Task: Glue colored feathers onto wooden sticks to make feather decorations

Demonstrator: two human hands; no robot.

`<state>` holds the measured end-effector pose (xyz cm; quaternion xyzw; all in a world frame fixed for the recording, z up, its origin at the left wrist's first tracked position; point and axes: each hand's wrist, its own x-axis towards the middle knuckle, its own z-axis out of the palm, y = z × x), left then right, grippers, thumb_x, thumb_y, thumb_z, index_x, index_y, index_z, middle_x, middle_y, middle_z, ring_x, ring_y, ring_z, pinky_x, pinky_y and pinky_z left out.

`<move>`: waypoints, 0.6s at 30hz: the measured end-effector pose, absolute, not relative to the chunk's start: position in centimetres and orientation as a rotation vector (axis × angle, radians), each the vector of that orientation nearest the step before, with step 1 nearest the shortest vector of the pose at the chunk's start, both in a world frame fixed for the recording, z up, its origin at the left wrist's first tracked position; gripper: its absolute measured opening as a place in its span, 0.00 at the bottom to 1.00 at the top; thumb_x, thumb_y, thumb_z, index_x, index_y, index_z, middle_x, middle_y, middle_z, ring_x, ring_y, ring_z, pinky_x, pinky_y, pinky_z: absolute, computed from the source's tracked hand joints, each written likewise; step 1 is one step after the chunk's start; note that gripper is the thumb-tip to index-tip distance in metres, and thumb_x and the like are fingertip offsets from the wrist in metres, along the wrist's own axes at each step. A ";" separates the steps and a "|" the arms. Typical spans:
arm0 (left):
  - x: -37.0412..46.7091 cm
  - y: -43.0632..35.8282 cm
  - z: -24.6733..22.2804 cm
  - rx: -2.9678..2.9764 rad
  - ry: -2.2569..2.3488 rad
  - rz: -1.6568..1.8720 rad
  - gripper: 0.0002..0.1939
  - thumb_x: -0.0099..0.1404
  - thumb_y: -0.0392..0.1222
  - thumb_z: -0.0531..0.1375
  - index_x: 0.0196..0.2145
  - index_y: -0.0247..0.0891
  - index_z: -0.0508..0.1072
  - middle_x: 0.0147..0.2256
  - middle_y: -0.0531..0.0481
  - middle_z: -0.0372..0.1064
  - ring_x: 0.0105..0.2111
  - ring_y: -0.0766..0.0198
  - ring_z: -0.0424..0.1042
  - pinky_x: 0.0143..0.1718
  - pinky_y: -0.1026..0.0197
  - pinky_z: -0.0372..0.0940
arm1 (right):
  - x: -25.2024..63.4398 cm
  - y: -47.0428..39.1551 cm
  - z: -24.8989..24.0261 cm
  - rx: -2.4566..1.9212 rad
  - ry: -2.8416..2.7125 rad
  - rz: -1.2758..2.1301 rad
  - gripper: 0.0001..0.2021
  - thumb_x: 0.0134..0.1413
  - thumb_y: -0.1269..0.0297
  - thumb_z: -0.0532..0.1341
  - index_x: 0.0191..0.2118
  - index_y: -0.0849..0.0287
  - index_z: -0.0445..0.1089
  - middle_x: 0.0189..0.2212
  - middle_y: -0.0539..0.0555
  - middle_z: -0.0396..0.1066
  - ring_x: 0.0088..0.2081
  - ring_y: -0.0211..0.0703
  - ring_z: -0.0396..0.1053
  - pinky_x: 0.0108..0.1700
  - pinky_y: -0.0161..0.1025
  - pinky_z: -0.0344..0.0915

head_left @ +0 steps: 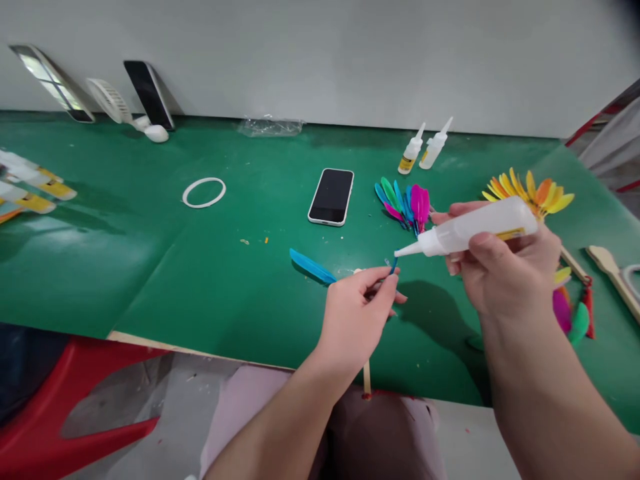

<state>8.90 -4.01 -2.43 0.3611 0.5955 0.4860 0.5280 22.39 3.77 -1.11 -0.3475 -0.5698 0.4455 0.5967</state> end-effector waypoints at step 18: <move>9.2 -4.4 -2.8 0.863 1.306 1.207 0.11 0.61 0.43 0.57 0.38 0.36 0.75 0.26 0.50 0.73 0.26 0.69 0.72 0.25 0.71 0.66 | 22.7 4.6 -0.8 -0.923 -1.082 1.247 0.13 0.40 0.53 0.65 0.29 0.59 0.74 0.26 0.57 0.74 0.14 0.32 0.56 0.12 0.35 0.47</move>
